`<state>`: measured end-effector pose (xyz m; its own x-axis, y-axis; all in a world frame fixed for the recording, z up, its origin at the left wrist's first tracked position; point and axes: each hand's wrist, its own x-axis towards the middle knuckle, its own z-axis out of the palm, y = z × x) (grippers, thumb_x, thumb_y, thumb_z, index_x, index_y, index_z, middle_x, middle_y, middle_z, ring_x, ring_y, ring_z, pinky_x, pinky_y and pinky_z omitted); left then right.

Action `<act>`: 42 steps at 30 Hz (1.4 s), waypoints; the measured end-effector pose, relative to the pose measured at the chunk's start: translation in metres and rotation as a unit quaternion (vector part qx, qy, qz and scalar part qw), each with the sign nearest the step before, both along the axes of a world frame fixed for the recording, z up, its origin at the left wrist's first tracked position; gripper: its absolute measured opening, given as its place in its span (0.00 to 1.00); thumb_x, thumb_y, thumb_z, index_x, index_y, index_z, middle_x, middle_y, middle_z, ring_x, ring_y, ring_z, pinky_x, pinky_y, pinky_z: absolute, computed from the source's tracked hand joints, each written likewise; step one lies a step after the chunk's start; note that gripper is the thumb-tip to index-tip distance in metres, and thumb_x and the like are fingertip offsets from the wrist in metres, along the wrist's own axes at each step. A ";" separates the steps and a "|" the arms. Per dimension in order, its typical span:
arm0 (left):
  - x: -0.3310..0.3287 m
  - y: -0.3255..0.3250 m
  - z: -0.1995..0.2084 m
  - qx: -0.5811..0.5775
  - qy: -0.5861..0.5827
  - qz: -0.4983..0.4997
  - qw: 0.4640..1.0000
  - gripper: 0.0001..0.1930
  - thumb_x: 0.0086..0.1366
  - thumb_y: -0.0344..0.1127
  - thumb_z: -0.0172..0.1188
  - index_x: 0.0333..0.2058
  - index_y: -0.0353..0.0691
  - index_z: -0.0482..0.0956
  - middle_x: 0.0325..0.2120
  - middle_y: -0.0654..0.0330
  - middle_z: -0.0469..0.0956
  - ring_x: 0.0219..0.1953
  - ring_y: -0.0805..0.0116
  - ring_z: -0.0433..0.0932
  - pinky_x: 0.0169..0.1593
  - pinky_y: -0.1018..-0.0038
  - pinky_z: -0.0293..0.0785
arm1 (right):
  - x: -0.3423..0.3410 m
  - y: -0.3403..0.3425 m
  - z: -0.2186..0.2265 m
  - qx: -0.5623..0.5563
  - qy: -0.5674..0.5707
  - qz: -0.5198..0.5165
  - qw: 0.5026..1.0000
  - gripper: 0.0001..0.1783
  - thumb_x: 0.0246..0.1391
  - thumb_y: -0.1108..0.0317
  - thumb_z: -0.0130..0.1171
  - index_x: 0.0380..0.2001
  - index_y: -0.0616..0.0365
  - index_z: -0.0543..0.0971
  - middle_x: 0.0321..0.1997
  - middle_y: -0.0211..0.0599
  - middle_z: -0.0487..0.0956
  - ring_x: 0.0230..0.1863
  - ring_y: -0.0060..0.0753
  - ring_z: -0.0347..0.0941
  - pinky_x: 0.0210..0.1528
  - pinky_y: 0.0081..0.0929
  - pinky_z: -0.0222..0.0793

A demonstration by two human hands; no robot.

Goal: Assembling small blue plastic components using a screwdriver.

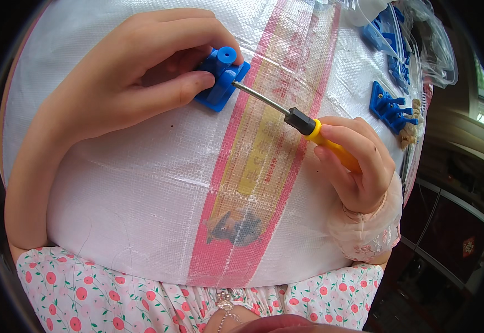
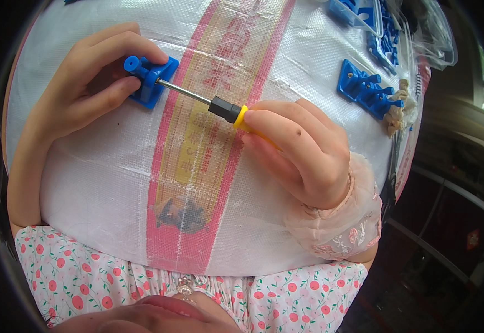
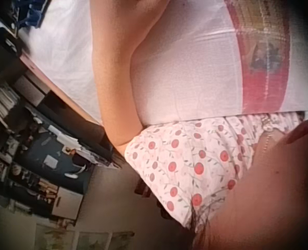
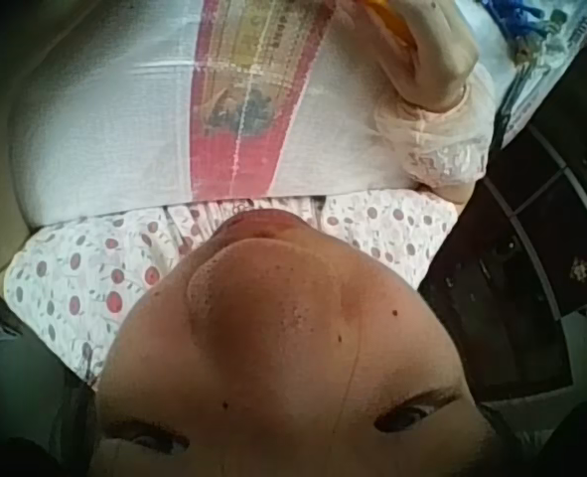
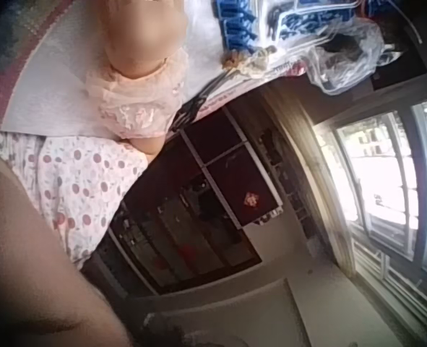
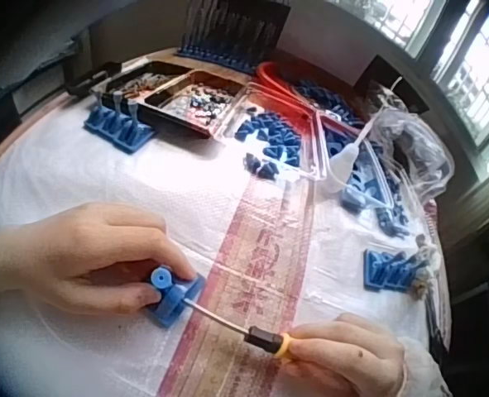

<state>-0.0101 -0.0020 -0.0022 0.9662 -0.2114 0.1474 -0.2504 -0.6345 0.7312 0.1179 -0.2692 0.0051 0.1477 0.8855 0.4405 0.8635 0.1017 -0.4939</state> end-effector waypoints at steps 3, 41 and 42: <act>0.001 -0.003 0.002 0.004 -0.006 -0.004 1.000 0.13 0.57 0.22 0.50 0.41 0.36 0.73 0.32 0.59 0.70 0.36 0.70 0.74 0.41 0.78 0.74 | 0.000 0.001 0.000 0.000 0.004 -0.001 1.000 0.19 0.38 0.81 0.65 0.38 0.65 0.76 0.33 0.43 0.78 0.26 0.35 0.74 0.26 0.23 0.68; 0.001 -0.004 0.003 0.005 -0.019 0.006 1.000 0.14 0.56 0.18 0.48 0.41 0.35 0.73 0.32 0.59 0.71 0.34 0.73 0.73 0.37 0.78 0.71 | -0.001 -0.002 -0.001 -0.015 0.047 -0.015 0.999 0.18 0.40 0.81 0.64 0.39 0.65 0.75 0.34 0.45 0.78 0.30 0.37 0.76 0.30 0.24 0.71; 0.001 -0.005 0.004 0.001 -0.017 0.006 1.000 0.13 0.56 0.18 0.48 0.41 0.35 0.73 0.32 0.59 0.71 0.34 0.73 0.73 0.37 0.78 0.71 | -0.001 -0.002 -0.001 -0.015 0.045 -0.014 0.999 0.18 0.40 0.81 0.64 0.39 0.65 0.75 0.34 0.45 0.78 0.30 0.37 0.76 0.30 0.24 0.71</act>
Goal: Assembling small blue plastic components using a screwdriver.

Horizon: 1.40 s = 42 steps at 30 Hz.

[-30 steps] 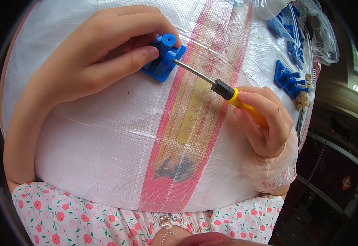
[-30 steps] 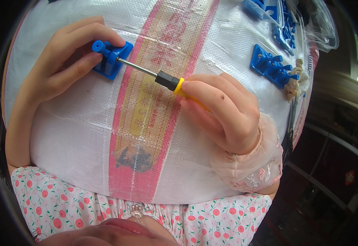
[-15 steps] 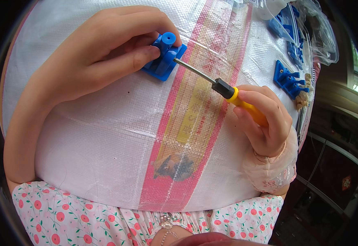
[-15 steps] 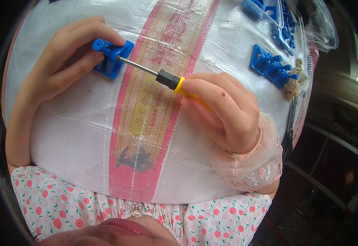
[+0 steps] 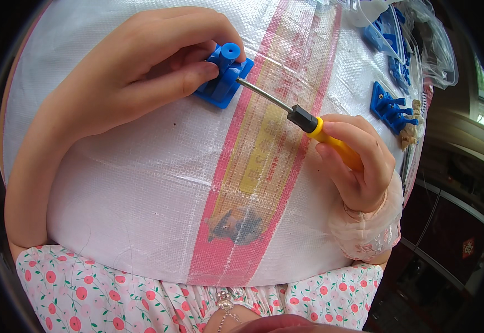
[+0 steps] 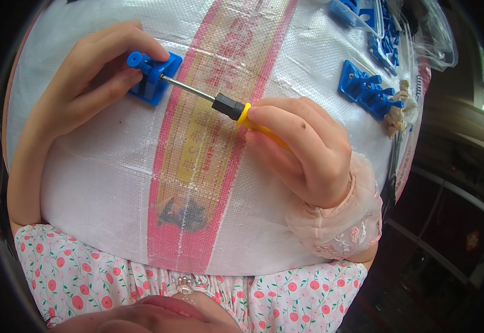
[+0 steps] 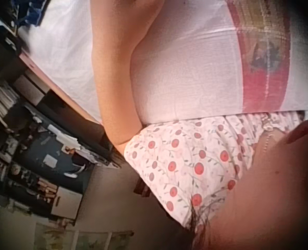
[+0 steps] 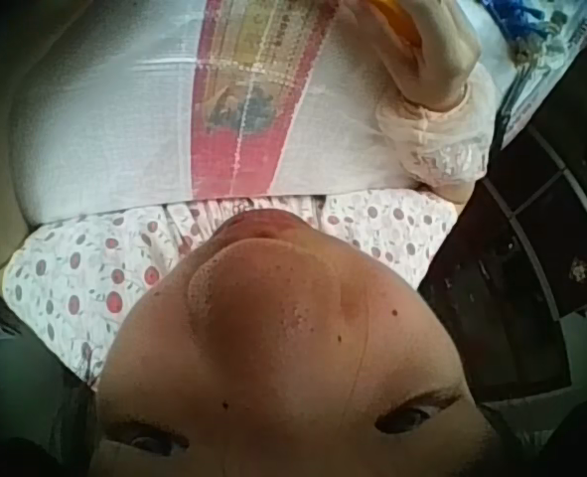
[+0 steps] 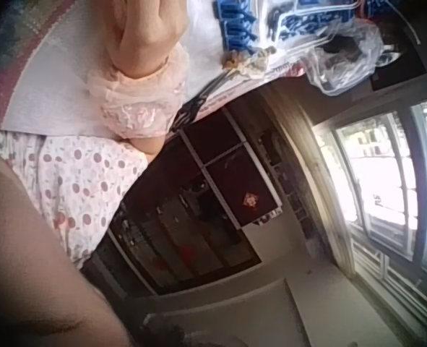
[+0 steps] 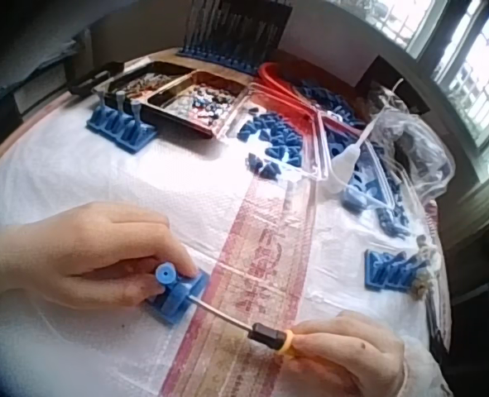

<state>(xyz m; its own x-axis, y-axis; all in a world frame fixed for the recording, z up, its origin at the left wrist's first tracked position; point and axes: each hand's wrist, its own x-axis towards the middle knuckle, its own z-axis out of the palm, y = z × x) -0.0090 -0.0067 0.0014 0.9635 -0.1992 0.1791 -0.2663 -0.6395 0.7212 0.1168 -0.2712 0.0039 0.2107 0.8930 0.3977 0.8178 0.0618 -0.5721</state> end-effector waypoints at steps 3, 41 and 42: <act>0.000 -0.001 0.001 -0.007 0.008 0.002 1.000 0.13 0.56 0.18 0.48 0.40 0.35 0.73 0.32 0.59 0.71 0.33 0.73 0.73 0.37 0.79 0.71 | 0.000 0.000 0.001 -0.002 -0.003 -0.001 1.000 0.18 0.40 0.81 0.64 0.39 0.65 0.75 0.34 0.45 0.79 0.30 0.37 0.76 0.30 0.23 0.70; 0.000 -0.002 0.000 0.012 -0.006 0.013 1.000 0.13 0.55 0.19 0.48 0.39 0.35 0.73 0.30 0.60 0.70 0.31 0.74 0.71 0.34 0.79 0.69 | -0.002 0.002 -0.002 0.010 -0.015 -0.038 0.999 0.20 0.36 0.82 0.68 0.38 0.61 0.77 0.34 0.42 0.79 0.30 0.34 0.75 0.30 0.21 0.69; 0.000 -0.002 0.000 0.012 -0.007 0.013 1.000 0.13 0.55 0.19 0.48 0.39 0.35 0.73 0.30 0.60 0.70 0.31 0.74 0.71 0.34 0.79 0.69 | -0.002 0.002 -0.001 0.011 -0.015 -0.039 0.999 0.20 0.36 0.82 0.68 0.38 0.62 0.77 0.34 0.42 0.79 0.30 0.34 0.75 0.30 0.21 0.69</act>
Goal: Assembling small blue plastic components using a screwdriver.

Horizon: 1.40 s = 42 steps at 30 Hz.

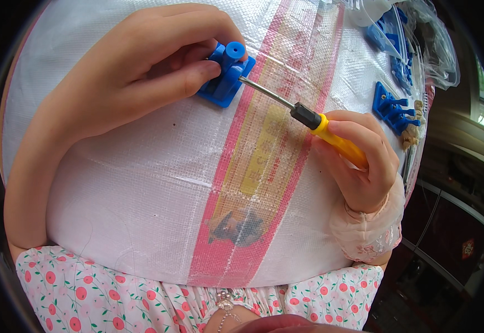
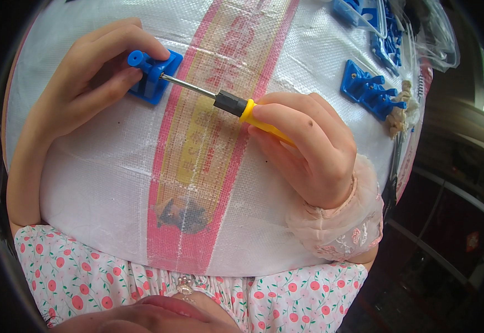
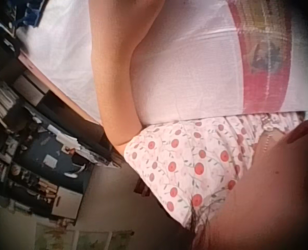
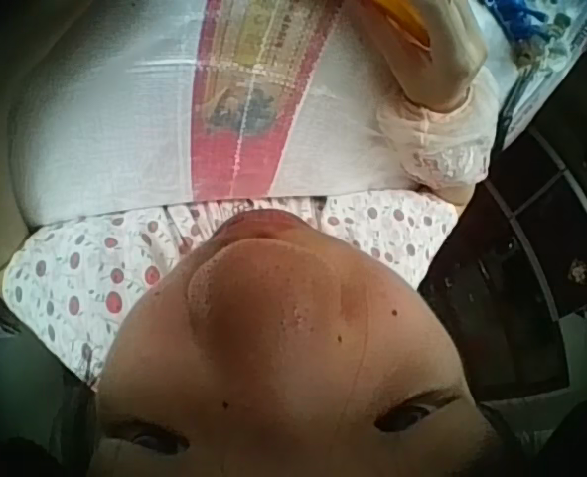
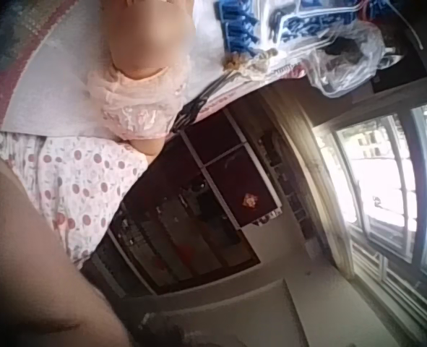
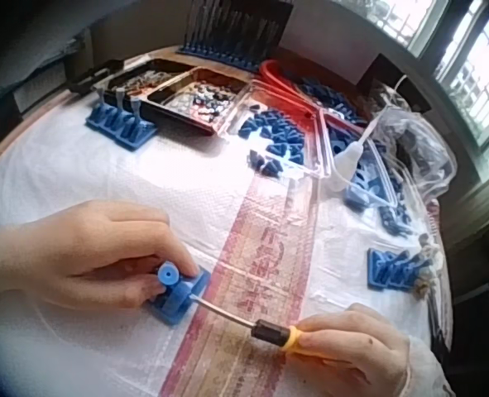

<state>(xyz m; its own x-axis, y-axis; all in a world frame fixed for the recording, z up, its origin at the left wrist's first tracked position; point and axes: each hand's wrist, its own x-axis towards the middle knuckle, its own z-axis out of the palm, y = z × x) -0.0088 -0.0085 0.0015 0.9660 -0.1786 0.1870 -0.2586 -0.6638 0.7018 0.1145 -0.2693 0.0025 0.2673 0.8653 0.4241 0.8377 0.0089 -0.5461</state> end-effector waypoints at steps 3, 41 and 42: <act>0.000 0.000 0.001 -0.001 0.001 0.000 1.000 0.13 0.55 0.19 0.48 0.39 0.35 0.73 0.30 0.60 0.70 0.32 0.73 0.71 0.35 0.79 0.69 | -0.001 0.000 0.001 0.001 -0.001 -0.005 1.000 0.21 0.35 0.82 0.67 0.37 0.62 0.77 0.34 0.41 0.79 0.30 0.34 0.74 0.30 0.22 0.69; -0.001 0.002 -0.003 -0.001 0.005 0.004 1.000 0.12 0.57 0.19 0.49 0.40 0.34 0.73 0.32 0.60 0.70 0.33 0.74 0.72 0.36 0.80 0.70 | 0.007 -0.001 0.001 0.005 -0.073 0.002 0.997 0.21 0.34 0.79 0.68 0.38 0.60 0.79 0.38 0.40 0.80 0.27 0.31 0.71 0.28 0.21 0.66; -0.001 0.001 -0.002 0.000 0.002 0.004 1.000 0.12 0.57 0.20 0.49 0.40 0.34 0.73 0.32 0.60 0.70 0.33 0.75 0.72 0.35 0.80 0.69 | 0.007 -0.001 0.001 0.007 -0.071 0.002 0.997 0.21 0.35 0.79 0.68 0.39 0.60 0.79 0.37 0.41 0.80 0.27 0.31 0.71 0.28 0.21 0.66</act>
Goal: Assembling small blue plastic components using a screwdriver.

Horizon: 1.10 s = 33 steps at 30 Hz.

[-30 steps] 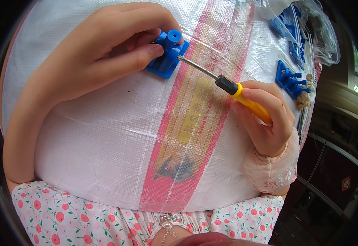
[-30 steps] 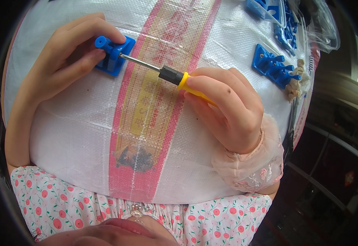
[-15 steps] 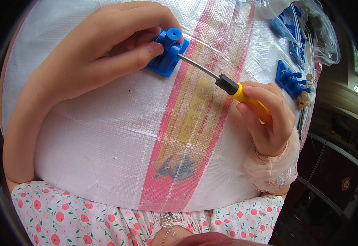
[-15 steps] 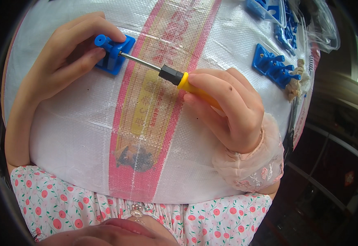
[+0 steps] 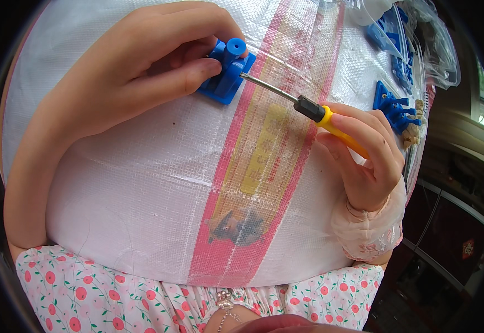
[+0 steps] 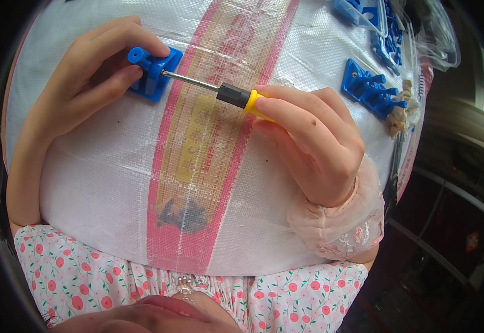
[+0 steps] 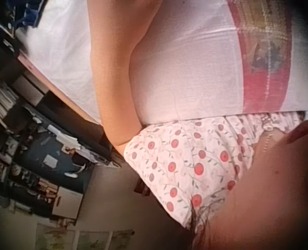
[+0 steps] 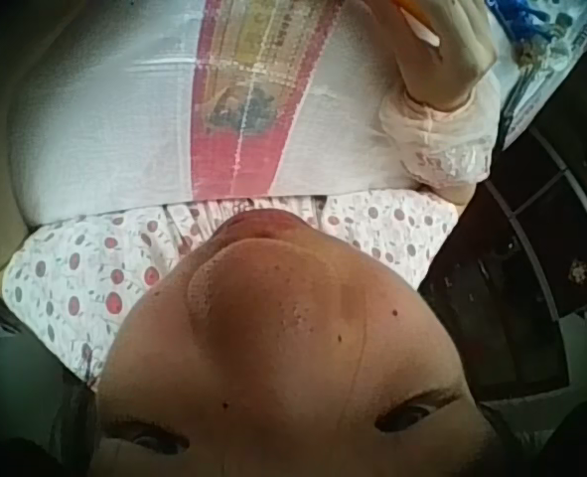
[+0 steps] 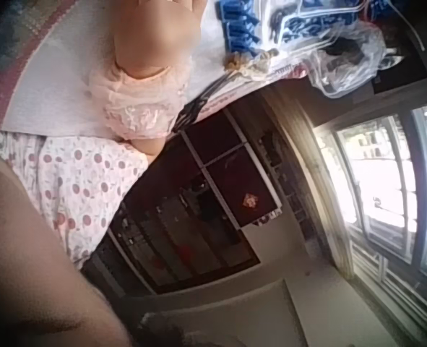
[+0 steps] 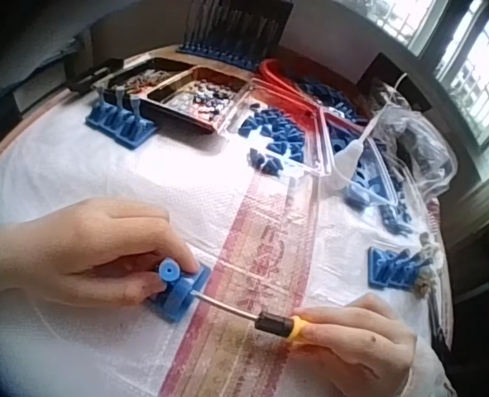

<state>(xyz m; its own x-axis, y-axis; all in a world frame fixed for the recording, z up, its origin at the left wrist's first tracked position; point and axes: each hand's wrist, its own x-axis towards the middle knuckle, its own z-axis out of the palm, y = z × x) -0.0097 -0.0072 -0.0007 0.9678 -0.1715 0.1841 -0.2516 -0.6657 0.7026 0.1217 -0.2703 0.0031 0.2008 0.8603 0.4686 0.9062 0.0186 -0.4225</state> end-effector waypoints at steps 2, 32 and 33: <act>0.001 0.000 0.002 0.001 0.002 -0.002 1.000 0.13 0.56 0.20 0.51 0.41 0.34 0.73 0.32 0.60 0.70 0.32 0.75 0.71 0.35 0.81 0.69 | 0.000 0.000 0.000 0.000 0.007 0.001 1.000 0.21 0.35 0.79 0.68 0.39 0.61 0.78 0.37 0.41 0.80 0.27 0.31 0.71 0.28 0.21 0.66; 0.001 0.003 -0.001 0.013 -0.022 -0.024 0.999 0.17 0.52 0.27 0.63 0.43 0.36 0.73 0.32 0.61 0.70 0.32 0.74 0.70 0.33 0.81 0.67 | -0.003 -0.004 0.004 -0.012 0.063 0.002 0.998 0.17 0.42 0.78 0.66 0.39 0.63 0.78 0.37 0.44 0.81 0.25 0.31 0.72 0.26 0.20 0.65; 0.001 0.003 -0.002 0.009 -0.022 -0.025 0.999 0.17 0.52 0.27 0.63 0.43 0.36 0.73 0.32 0.61 0.70 0.32 0.74 0.70 0.33 0.81 0.67 | -0.003 -0.004 0.004 -0.009 0.066 0.004 0.998 0.17 0.42 0.78 0.67 0.39 0.63 0.78 0.37 0.44 0.81 0.25 0.31 0.72 0.26 0.20 0.66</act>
